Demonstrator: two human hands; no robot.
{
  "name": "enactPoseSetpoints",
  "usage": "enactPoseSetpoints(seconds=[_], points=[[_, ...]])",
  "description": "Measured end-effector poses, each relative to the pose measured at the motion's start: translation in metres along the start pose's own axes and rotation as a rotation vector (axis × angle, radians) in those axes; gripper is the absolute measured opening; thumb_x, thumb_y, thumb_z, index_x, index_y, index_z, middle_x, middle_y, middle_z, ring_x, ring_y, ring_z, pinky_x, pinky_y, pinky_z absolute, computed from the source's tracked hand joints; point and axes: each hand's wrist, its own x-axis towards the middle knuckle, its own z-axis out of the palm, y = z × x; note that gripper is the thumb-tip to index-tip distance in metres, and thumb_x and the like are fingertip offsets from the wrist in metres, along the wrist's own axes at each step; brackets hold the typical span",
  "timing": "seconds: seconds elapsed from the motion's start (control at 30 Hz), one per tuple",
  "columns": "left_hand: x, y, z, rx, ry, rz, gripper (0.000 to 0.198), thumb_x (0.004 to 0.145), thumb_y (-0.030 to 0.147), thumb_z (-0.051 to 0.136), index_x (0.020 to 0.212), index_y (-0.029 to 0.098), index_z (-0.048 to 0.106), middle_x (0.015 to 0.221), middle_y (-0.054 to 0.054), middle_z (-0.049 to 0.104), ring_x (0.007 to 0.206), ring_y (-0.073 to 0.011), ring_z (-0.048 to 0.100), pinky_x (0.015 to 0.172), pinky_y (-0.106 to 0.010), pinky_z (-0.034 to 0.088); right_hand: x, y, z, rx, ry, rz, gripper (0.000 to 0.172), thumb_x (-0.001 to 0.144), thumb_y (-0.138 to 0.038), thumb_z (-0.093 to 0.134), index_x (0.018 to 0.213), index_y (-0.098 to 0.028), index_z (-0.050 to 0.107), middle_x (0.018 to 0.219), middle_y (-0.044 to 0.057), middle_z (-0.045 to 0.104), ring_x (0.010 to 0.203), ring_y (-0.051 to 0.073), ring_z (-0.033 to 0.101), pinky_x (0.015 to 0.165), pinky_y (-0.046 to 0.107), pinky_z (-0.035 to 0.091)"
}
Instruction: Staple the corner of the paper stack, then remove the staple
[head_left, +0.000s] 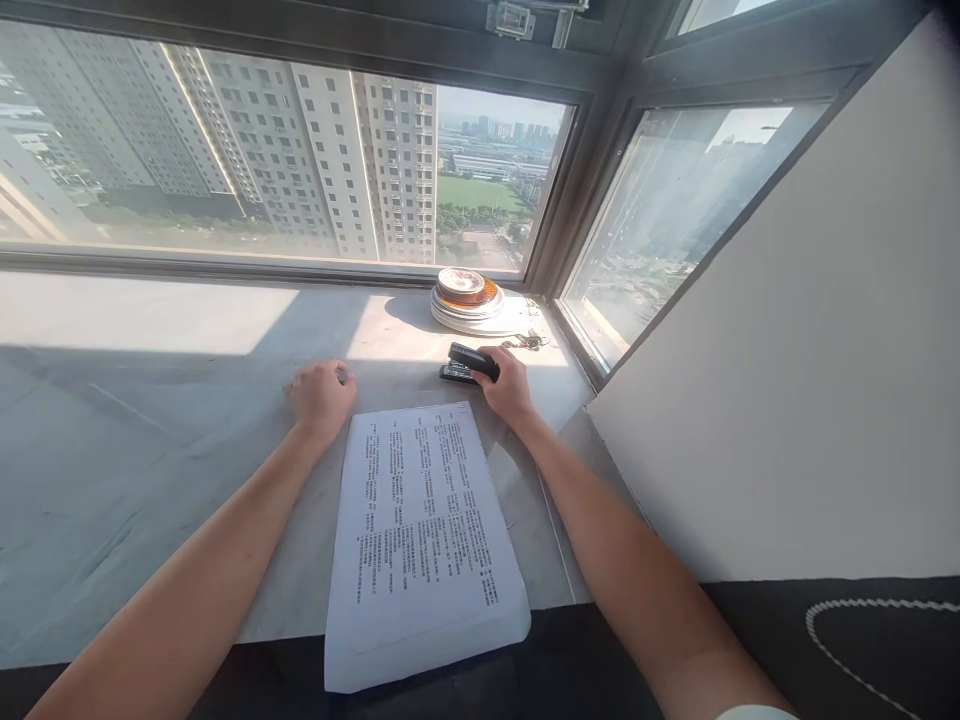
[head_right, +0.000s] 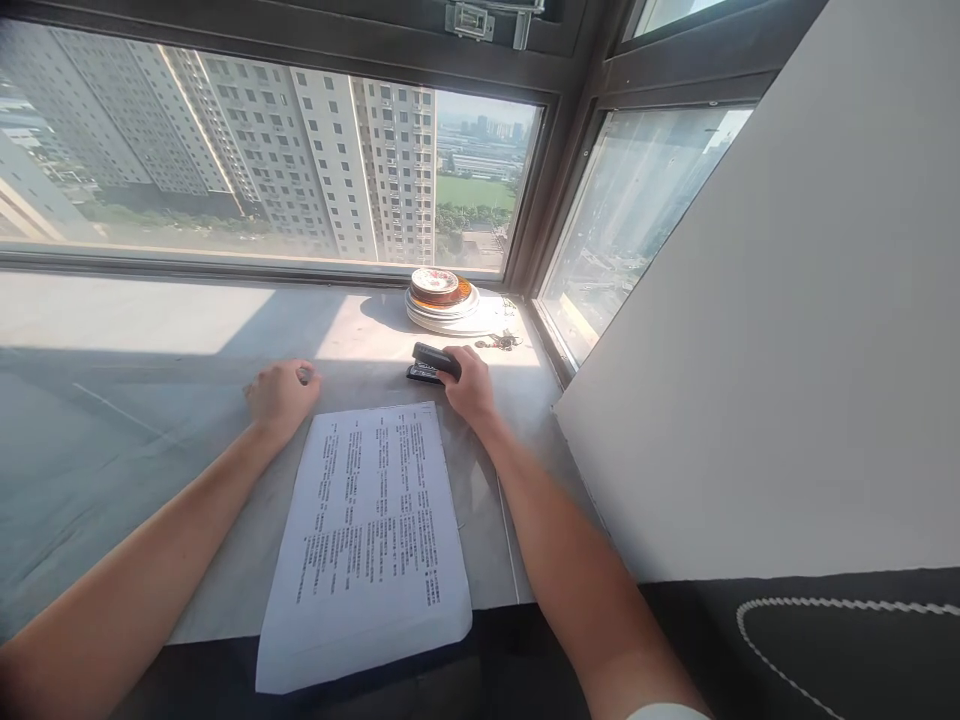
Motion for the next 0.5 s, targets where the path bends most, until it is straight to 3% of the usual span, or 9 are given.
enactPoseSetpoints(seconds=[0.17, 0.5], points=[[0.0009, -0.0025, -0.0041, 0.049, -0.027, -0.021, 0.024, 0.096, 0.024, 0.062, 0.112, 0.017, 0.078, 0.119, -0.026, 0.074, 0.125, -0.0507, 0.061, 0.101, -0.063, 0.046, 0.0008, 0.004, 0.0005, -0.029, 0.032, 0.05, 0.025, 0.083, -0.021, 0.069, 0.108, -0.024, 0.072, 0.107, 0.008, 0.074, 0.102, 0.03, 0.067, 0.094, 0.046, 0.056], [0.0021, -0.0079, -0.0091, 0.067, -0.068, -0.037, 0.027, 0.102, 0.024, 0.055, 0.115, 0.017, 0.077, 0.126, -0.027, 0.071, 0.124, -0.0497, 0.062, 0.1, -0.065, 0.047, 0.0014, 0.005, -0.0001, -0.028, 0.059, 0.073, 0.022, 0.082, -0.022, 0.068, 0.104, -0.024, 0.07, 0.107, 0.008, 0.072, 0.102, 0.03, 0.066, 0.095, 0.046, 0.055]])
